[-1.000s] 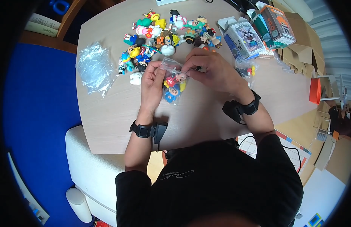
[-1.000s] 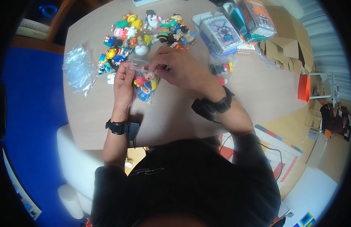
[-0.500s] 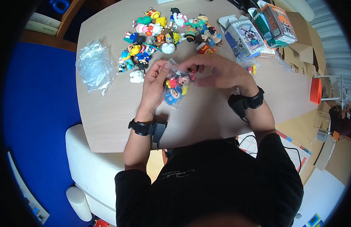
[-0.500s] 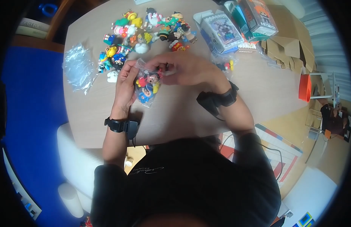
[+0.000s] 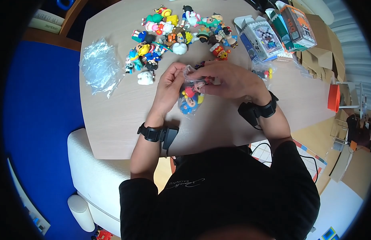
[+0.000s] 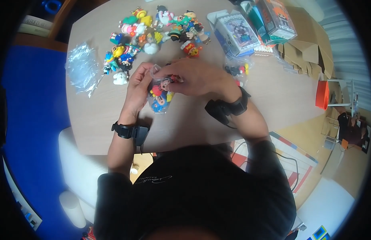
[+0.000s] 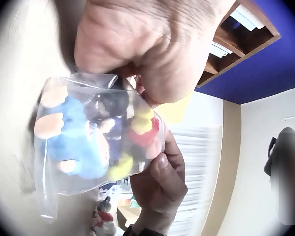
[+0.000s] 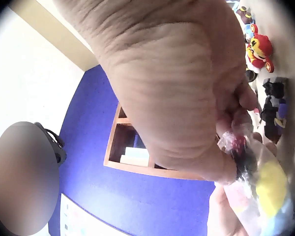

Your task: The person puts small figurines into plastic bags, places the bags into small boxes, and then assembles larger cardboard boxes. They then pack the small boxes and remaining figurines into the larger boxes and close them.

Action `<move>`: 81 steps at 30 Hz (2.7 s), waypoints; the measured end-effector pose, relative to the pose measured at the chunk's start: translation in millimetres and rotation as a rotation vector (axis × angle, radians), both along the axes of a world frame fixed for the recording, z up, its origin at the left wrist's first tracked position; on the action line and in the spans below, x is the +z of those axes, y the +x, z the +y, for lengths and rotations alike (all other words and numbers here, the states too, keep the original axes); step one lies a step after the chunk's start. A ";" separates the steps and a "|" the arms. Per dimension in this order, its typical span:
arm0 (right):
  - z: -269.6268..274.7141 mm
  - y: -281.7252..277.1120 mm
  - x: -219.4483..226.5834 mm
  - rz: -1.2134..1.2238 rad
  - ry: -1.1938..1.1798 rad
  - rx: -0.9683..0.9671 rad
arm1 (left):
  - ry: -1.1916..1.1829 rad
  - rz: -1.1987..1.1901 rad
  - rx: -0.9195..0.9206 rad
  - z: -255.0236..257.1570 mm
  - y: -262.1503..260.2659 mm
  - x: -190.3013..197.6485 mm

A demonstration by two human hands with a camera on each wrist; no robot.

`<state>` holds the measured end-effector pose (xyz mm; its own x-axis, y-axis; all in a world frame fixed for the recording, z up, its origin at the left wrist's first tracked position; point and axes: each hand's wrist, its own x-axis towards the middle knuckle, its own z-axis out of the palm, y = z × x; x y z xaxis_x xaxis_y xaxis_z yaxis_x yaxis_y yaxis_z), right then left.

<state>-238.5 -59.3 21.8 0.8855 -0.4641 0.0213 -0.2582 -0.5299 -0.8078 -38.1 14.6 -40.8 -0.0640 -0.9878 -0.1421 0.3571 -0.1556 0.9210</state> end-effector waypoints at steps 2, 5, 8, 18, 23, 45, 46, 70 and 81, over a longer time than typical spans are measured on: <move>0.0 0.1 6.5 -0.009 0.086 0.014 | 0.007 -0.004 0.003 0.3 -1.2 -0.9; 2.3 2.2 6.6 0.021 0.190 -0.047 | 0.032 -0.002 0.033 1.5 -1.6 -3.7; 2.6 2.3 -3.3 -0.026 0.078 -0.060 | 0.029 0.025 0.052 2.2 -1.0 -4.0; 4.5 4.1 -4.1 -0.038 -0.139 0.021 | 0.015 0.049 -0.007 1.7 3.8 -0.4; 6.3 9.2 -5.1 -0.086 -0.086 -0.070 | 0.028 0.125 -0.012 4.0 6.4 8.7; 19.8 6.2 43.8 -0.078 -0.537 -0.264 | -0.384 -0.236 -0.089 13.1 11.8 24.0; 20.4 4.3 48.1 -0.074 -0.549 -0.244 | -0.409 -0.288 -0.082 13.9 12.7 26.9; 19.4 -3.6 31.7 -0.068 -0.499 -0.214 | -0.468 -0.133 0.146 14.8 5.6 27.4; 20.6 -6.1 34.5 -0.075 -0.474 -0.114 | -0.338 -0.076 0.200 11.7 1.8 22.3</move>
